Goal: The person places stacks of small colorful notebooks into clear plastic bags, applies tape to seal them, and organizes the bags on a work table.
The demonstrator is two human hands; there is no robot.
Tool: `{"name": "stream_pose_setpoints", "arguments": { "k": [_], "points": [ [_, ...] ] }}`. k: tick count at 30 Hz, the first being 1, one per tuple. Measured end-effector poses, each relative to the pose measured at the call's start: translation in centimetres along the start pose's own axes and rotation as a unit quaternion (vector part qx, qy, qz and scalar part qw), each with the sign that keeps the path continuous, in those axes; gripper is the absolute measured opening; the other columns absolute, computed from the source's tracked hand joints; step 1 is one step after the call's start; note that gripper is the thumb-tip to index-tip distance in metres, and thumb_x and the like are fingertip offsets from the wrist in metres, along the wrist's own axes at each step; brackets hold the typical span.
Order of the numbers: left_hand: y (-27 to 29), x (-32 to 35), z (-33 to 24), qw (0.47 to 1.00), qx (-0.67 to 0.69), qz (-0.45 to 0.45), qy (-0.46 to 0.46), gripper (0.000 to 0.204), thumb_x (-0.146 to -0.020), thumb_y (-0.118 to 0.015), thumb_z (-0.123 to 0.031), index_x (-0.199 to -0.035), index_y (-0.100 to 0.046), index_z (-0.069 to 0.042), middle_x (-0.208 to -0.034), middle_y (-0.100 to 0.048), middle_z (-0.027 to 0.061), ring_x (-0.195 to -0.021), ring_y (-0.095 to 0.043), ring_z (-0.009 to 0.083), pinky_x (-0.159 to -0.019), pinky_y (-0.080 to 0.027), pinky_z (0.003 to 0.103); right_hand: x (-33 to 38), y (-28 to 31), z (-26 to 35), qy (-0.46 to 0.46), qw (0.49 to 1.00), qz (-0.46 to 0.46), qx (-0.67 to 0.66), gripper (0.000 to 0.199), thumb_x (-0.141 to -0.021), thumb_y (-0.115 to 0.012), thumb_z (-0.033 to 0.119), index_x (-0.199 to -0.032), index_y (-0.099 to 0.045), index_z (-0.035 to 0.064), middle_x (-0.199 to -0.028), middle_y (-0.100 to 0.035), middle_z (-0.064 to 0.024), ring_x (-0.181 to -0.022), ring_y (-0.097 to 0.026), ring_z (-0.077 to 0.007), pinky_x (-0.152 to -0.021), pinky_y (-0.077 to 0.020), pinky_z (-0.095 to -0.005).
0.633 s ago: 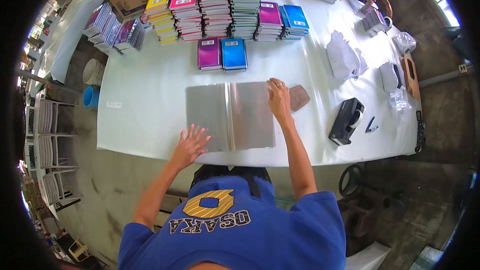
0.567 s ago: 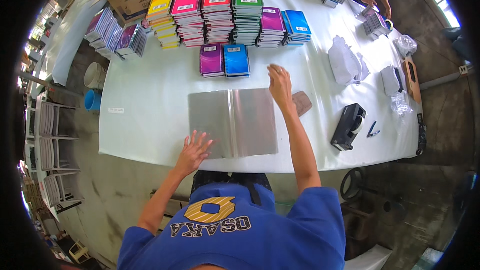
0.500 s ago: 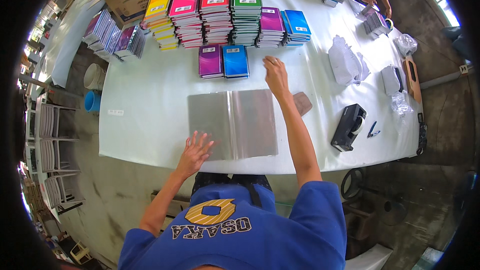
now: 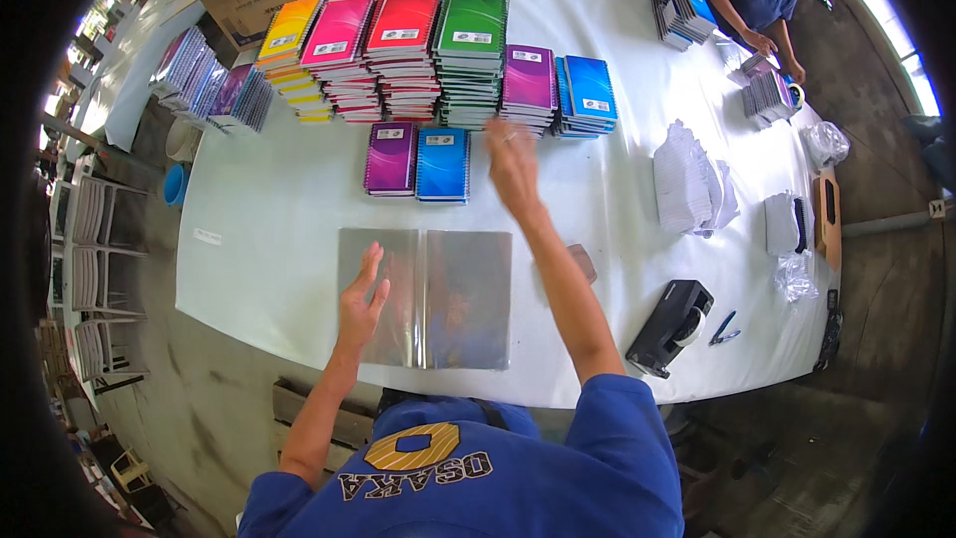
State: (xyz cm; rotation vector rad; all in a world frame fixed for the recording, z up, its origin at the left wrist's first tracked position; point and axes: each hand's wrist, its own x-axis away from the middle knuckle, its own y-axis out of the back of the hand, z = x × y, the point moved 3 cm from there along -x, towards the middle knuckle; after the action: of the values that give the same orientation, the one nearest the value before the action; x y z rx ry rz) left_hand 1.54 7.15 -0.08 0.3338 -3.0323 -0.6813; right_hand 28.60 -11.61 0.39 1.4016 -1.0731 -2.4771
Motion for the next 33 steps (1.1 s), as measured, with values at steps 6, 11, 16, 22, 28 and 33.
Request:
{"name": "stream_pose_setpoints", "arguments": {
  "k": [6, 11, 16, 22, 28, 33],
  "points": [
    [-4.1, -5.2, -2.0, 0.965, 0.239, -0.01, 0.107, 0.052, -0.095, -0.055, -0.01, -0.144, -0.038, -0.002, -0.15, -0.038, 0.0093, -0.139, -0.033, 0.0195, -0.113, -0.026, 0.032, -3.3, 1.6, -7.7, 0.056, 0.971, 0.07, 0.221, 0.037, -0.081, -0.056, 0.003, -0.117, -0.061, 0.0001, -0.119, -0.063, -0.0157, -0.11, -0.057, -0.0298, -0.102, -0.04, -0.0422],
    [-7.3, -10.8, -3.8, 0.936, 0.335, 0.058, 0.092, 0.053, -0.096, -0.056, -0.02, -0.144, -0.038, -0.004, -0.152, -0.035, 0.0088, -0.137, -0.035, 0.0177, -0.111, -0.029, 0.036, -5.8, 3.7, -10.8, 0.044, 0.992, 0.074, 0.093, 0.033, -0.077, -0.056, -0.004, -0.106, -0.068, 0.0049, -0.102, -0.069, -0.0122, -0.102, -0.06, -0.0299, -0.091, -0.045, -0.0416],
    [-10.8, -15.5, -5.9, 0.723, 0.638, 0.115, 0.239, 0.079, -0.087, -0.056, -0.06, -0.144, -0.037, -0.009, -0.146, -0.038, 0.0122, -0.132, -0.039, 0.0246, -0.108, -0.033, 0.049, -5.7, 9.4, -3.2, -0.013, 0.984, -0.176, 0.035, 0.026, -0.082, -0.061, -0.007, -0.107, -0.067, -0.0005, -0.1, -0.067, -0.0158, -0.091, -0.062, -0.0318, -0.084, -0.0473, -0.0405],
    [-10.1, -14.1, -1.7, 0.708, 0.677, 0.068, 0.191, 0.028, -0.092, -0.062, -0.024, -0.112, -0.059, -0.006, -0.098, -0.067, 0.0081, -0.083, -0.065, 0.0195, -0.079, -0.054, 0.035, 4.4, 6.5, 10.3, 0.087, 0.982, 0.125, -0.109, 0.03, -0.077, -0.067, -0.001, -0.107, -0.068, -0.001, -0.11, -0.066, -0.0135, -0.105, -0.059, -0.0315, -0.092, -0.0452, -0.0425],
    [-0.7, -4.5, 0.9, 0.753, 0.642, -0.034, 0.142, 0.046, -0.088, -0.066, -0.021, -0.126, -0.052, -0.001, -0.114, -0.064, 0.0074, -0.099, -0.063, 0.0161, -0.088, -0.052, 0.034, 4.7, -2.4, 3.4, -0.186, 0.972, 0.07, -0.126, 0.03, -0.085, -0.07, 0.022, -0.101, -0.066, -0.0026, -0.093, -0.064, -0.0177, -0.091, -0.061, -0.0331, -0.081, -0.0493, -0.0402],
    [5.4, 0.9, 0.6, 0.783, 0.6, -0.084, 0.137, 0.046, -0.09, -0.065, -0.028, -0.126, -0.053, -0.001, -0.115, -0.064, 0.0084, -0.099, -0.063, 0.0175, -0.087, -0.052, 0.034, 5.0, -11.7, -5.2, -0.208, 0.949, 0.195, 0.132, 0.051, -0.073, -0.08, 0.042, -0.095, -0.069, -0.0015, -0.085, -0.068, -0.0194, -0.076, -0.064, -0.0368, -0.066, -0.0511, -0.0427]
  ]
}}
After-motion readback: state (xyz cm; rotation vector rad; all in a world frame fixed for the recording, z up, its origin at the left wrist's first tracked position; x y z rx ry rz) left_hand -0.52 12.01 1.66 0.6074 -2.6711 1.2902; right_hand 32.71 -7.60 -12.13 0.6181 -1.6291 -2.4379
